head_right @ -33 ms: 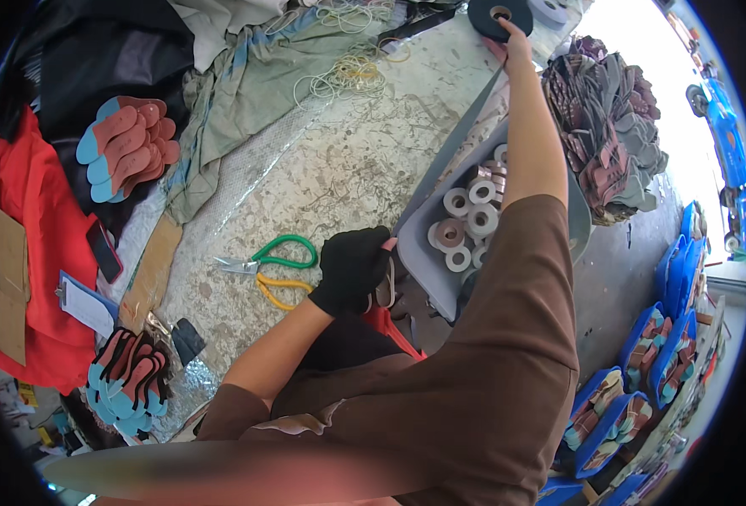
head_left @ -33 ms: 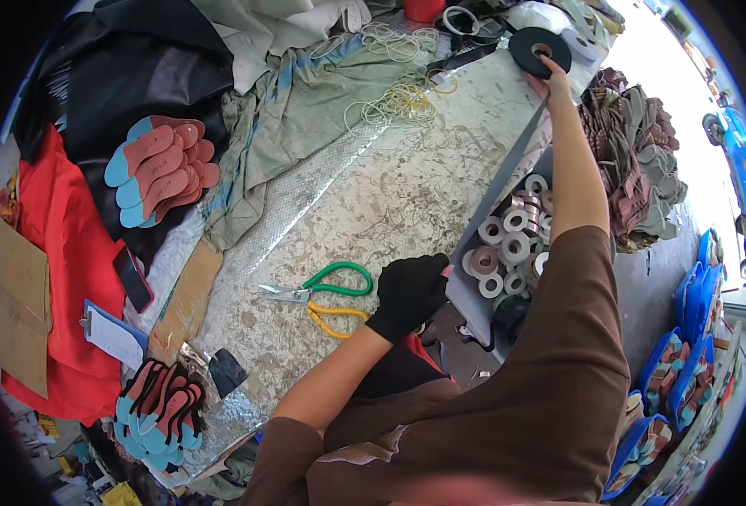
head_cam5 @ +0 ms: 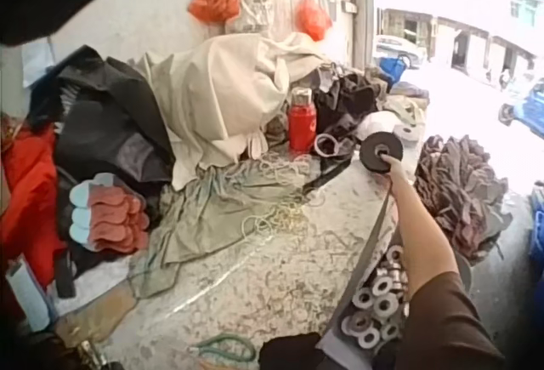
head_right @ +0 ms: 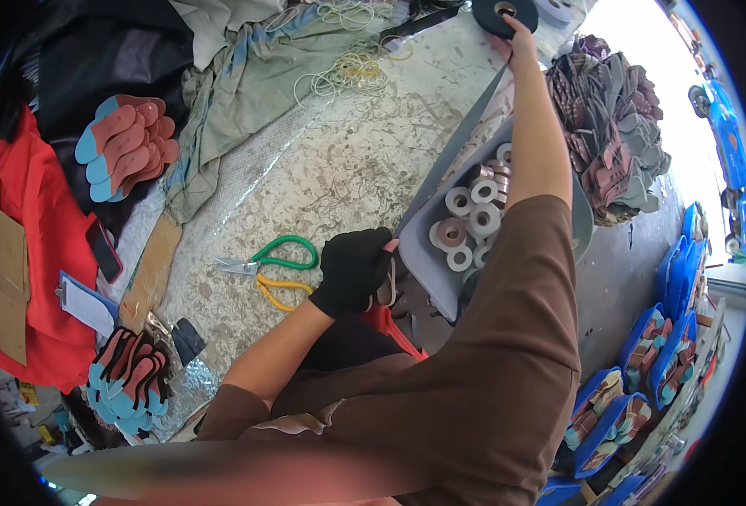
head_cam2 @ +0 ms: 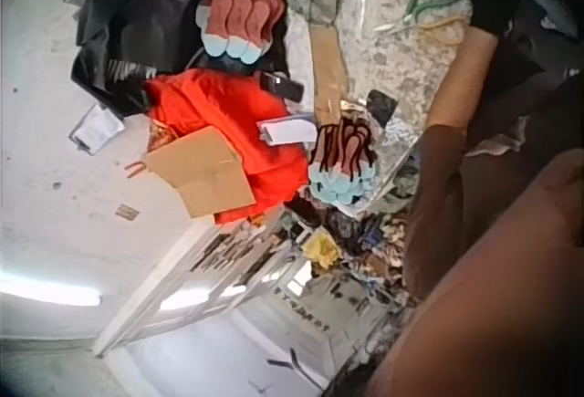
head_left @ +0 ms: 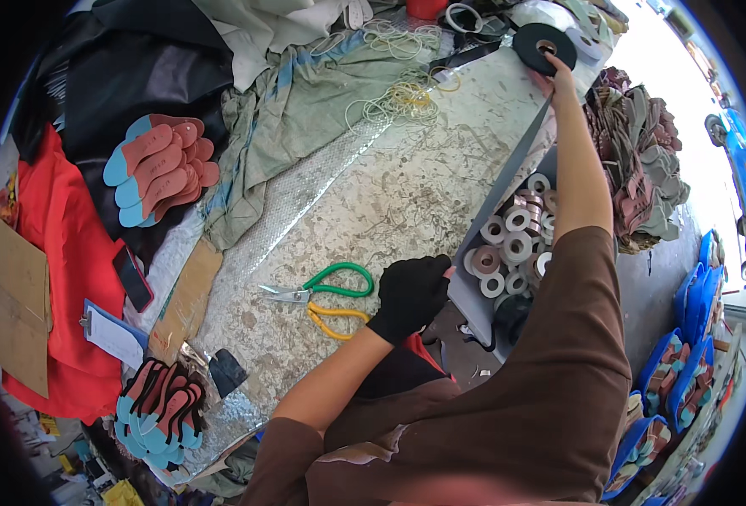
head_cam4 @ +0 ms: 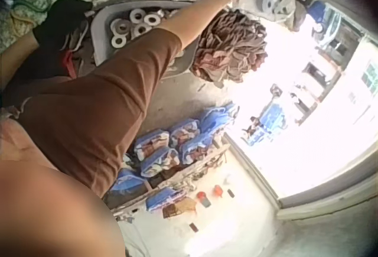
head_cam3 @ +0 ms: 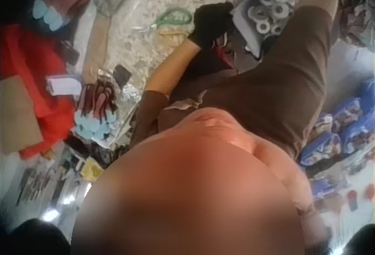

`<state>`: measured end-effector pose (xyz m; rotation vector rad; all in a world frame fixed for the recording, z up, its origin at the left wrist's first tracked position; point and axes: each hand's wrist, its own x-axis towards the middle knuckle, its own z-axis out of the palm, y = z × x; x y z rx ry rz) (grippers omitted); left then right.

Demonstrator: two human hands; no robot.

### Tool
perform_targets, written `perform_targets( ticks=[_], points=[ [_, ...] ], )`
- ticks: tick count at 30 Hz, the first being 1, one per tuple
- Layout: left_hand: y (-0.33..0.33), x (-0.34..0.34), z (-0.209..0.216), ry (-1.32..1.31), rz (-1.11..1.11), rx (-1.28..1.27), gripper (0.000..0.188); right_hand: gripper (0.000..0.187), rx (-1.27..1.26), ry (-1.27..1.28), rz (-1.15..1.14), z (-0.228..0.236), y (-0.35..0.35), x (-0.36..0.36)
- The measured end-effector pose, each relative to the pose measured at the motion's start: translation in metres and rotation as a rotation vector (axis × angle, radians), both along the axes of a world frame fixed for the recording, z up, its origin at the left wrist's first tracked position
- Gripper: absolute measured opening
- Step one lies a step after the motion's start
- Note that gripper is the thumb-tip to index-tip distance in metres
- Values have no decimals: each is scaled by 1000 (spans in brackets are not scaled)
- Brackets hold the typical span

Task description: Applying and trimming adhesive tape along the edge of shoe insoles.

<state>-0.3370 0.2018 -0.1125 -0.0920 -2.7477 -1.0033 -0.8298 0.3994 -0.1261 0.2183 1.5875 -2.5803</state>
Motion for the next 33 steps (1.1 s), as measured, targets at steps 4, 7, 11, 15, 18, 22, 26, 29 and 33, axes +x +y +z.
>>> perform_targets(
  ticks=[4,7,11,15,18,22,26,29,33],
  points=[
    [6,-6,-2,13,34,27,16,29,13,96,-110,-7,29,-34],
    [8,-11,-4,25,16,6,12,28,-48,93,-121,-9,44,-51],
    [8,-9,-4,29,20,12,11,28,19,154,-40,7,43,-53],
    [2,-10,-3,74,30,37,11,28,-41,211,54,32,19,-15],
    [4,-12,2,125,89,179,13,26,33,108,267,32,25,-3],
    [-5,-7,0,147,79,238,17,26,151,4,532,30,4,65],
    [1,-9,4,143,-4,285,16,29,366,63,544,27,14,74],
    [4,-11,4,102,1,276,15,26,150,240,355,6,41,13],
    [2,-10,-1,114,24,238,11,29,32,167,94,15,31,-34]
  ],
)
